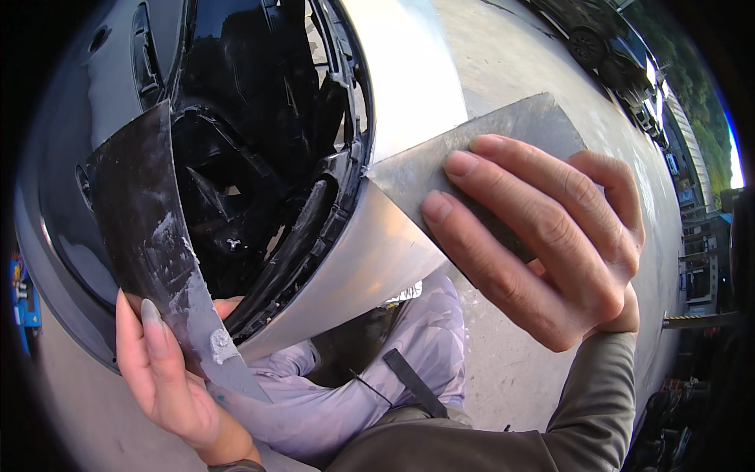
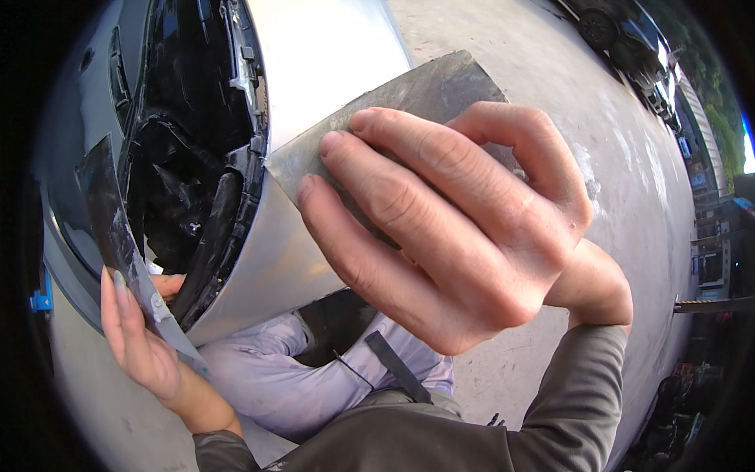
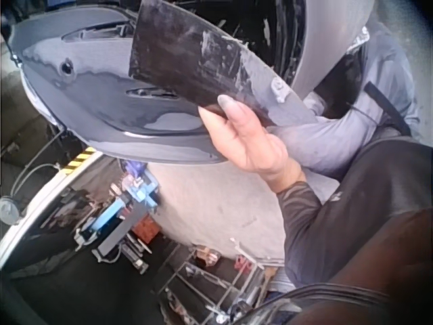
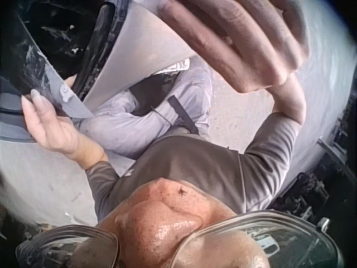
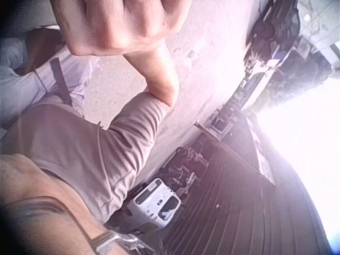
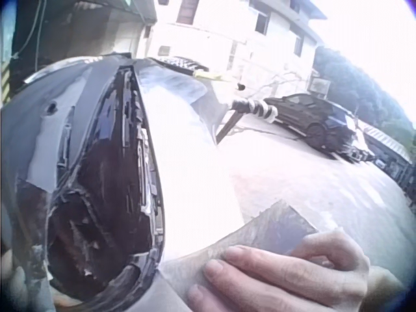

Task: The person sands a detached car bumper with a sanding block and sandpaper, working along the edges and around the grille area. The bumper is mounted on a stand in a workshop. The person repeatedly sands different sections, occasionally inspecting the surface.

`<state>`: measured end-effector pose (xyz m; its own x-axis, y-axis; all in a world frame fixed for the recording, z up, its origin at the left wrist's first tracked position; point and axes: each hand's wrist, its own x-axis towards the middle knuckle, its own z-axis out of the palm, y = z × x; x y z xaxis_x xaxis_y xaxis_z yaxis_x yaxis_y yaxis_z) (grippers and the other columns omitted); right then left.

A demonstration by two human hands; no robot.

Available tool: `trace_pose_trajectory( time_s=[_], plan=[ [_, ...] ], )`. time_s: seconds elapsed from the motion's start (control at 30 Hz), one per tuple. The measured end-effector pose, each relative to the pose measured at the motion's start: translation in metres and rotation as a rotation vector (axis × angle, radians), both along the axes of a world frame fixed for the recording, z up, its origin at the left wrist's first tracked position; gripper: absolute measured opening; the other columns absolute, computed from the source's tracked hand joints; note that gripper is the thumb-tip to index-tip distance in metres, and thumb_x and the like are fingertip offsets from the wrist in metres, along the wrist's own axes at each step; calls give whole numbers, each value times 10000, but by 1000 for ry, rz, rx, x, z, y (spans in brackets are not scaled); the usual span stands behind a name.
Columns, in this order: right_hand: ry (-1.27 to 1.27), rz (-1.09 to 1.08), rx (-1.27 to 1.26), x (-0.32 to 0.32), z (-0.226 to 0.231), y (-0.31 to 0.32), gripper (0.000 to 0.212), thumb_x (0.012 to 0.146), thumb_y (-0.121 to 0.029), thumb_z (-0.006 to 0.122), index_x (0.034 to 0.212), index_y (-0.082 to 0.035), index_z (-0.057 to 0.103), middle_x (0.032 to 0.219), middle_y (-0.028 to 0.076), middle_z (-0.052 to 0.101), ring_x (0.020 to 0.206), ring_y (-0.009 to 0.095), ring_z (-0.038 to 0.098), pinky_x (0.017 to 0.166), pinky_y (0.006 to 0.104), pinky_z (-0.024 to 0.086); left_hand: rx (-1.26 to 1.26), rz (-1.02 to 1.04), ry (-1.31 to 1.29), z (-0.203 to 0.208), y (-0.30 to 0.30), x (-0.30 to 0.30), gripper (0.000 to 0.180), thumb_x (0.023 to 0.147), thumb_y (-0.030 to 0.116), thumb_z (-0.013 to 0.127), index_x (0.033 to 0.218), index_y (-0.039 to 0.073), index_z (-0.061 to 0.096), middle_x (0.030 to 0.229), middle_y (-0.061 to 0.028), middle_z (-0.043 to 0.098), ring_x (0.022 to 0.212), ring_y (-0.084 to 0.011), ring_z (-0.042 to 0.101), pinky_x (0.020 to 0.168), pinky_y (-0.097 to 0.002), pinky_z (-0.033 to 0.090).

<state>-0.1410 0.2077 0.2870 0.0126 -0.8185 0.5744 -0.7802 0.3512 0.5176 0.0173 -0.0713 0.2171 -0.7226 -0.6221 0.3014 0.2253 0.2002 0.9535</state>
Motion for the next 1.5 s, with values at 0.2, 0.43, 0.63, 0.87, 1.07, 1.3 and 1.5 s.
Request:
trace_pose_trajectory(
  time_s=[0.2, 0.43, 0.63, 0.87, 1.07, 1.3, 1.5],
  plan=[
    [85, 141, -27, -58, 24, -2, 304, 893, -154, 842, 1195, -127, 814, 1085, 106, 818, 1041, 274, 796, 891, 400, 639, -67, -116, 27, -3, -10, -1, 543, 1131, 207, 438, 1535, -156, 429, 965, -249, 740, 888, -259, 699, 903, -359, 523],
    [-354, 117, -158, -31, 16, 30, 227, 900, 26, 786, 1123, -18, 784, 993, 155, 812, 957, 285, 806, 821, 391, 667, 15, -218, -9, 1, -15, 0, 547, 1132, 190, 434, 1557, -153, 386, 1003, -261, 746, 944, -267, 707, 948, -373, 515],
    [-1041, 65, -299, 11, 3, 43, 265, 807, 47, 815, 1056, -1, 736, 907, 106, 792, 820, 198, 806, 723, 282, 625, -70, 130, 58, -4, 6, -4, 525, 1135, 187, 412, 1546, -139, 406, 1144, -274, 721, 1044, -285, 681, 1003, -391, 496],
    [-1713, 162, -302, 40, -2, 45, 355, 887, -212, 905, 1096, -37, 677, 903, 55, 758, 793, 130, 737, 697, 270, 553, 103, -409, 161, 11, 66, 7, 502, 1104, 159, 480, 1536, -91, 417, 1492, -151, 555, 1340, -211, 546, 1181, -362, 375],
    [-2001, 69, -618, 60, -46, 51, 314, 924, -143, 873, 1088, -10, 640, 924, 32, 732, 832, 71, 655, 729, 251, 535, 484, -609, 28, 9, 101, 6, 377, 1092, 88, 545, 1419, -57, 426, 1245, -79, 612, 1023, -86, 508, 924, -258, 404],
    [-650, 161, -369, 59, -47, 89, 342, 747, -55, 769, 1072, -137, 835, 981, 100, 742, 883, 255, 734, 867, 461, 633, -439, -570, 164, -3, 123, -8, 513, 1038, -19, 600, 1483, -145, 378, 1058, -160, 711, 831, -136, 667, 769, -280, 539],
    [-632, 140, -278, 72, -70, 88, 344, 785, -181, 688, 1096, -163, 834, 1064, 73, 763, 951, 260, 734, 951, 496, 608, -526, -534, 136, 0, 149, -15, 513, 1005, -58, 605, 1448, -207, 394, 1061, -306, 720, 843, -373, 765, 760, -403, 592]
  ],
)
